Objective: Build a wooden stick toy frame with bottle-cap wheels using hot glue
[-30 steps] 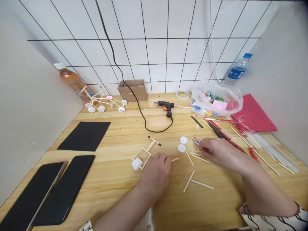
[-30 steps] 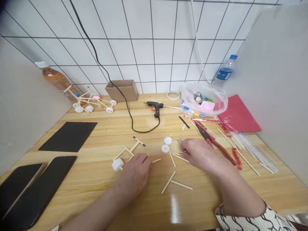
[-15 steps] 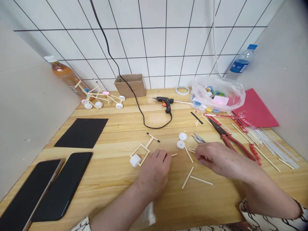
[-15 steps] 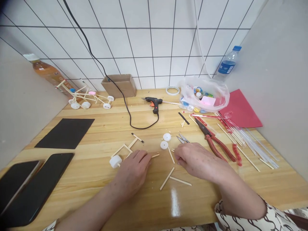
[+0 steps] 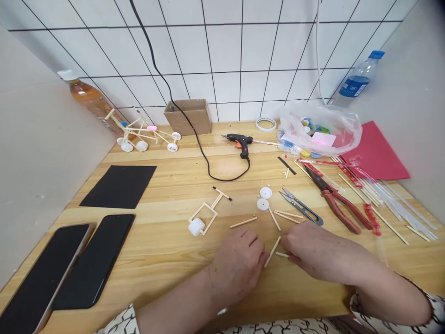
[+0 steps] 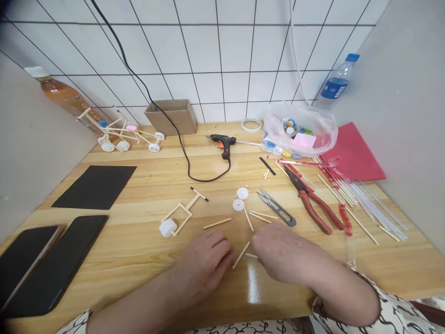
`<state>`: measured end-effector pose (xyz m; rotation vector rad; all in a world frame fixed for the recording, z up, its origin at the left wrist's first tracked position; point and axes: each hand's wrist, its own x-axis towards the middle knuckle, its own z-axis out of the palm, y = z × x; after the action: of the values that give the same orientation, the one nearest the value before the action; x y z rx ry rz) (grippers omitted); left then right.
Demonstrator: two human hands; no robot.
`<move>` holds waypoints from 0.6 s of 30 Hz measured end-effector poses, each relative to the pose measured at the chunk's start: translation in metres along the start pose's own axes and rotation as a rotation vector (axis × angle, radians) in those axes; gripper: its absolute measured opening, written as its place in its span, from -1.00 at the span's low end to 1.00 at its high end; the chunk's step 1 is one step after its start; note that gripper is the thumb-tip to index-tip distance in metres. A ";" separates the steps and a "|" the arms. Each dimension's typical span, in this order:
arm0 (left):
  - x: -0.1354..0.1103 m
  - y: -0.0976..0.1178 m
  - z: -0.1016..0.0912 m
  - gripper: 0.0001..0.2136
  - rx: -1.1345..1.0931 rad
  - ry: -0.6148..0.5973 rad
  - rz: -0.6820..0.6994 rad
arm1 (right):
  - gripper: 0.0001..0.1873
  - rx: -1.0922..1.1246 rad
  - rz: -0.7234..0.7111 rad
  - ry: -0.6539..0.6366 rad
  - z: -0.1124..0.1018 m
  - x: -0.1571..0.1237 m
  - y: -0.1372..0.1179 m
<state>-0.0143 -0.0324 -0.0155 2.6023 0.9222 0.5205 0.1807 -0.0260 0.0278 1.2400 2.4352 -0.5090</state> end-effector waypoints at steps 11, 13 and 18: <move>0.003 0.003 -0.018 -0.90 -0.766 0.039 -0.455 | -0.92 0.775 -0.027 0.280 -0.016 0.010 0.007; 0.005 0.004 -0.022 -0.87 -0.961 0.062 -0.531 | -0.89 0.955 -0.022 0.341 -0.013 0.016 -0.002; 0.008 0.003 -0.023 -0.85 -1.314 0.090 -0.648 | -0.83 1.149 -0.050 0.409 -0.001 0.025 -0.017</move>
<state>-0.0176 -0.0253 0.0080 1.0557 0.9043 0.7067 0.1531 -0.0175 0.0191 1.7872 2.4813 -2.0213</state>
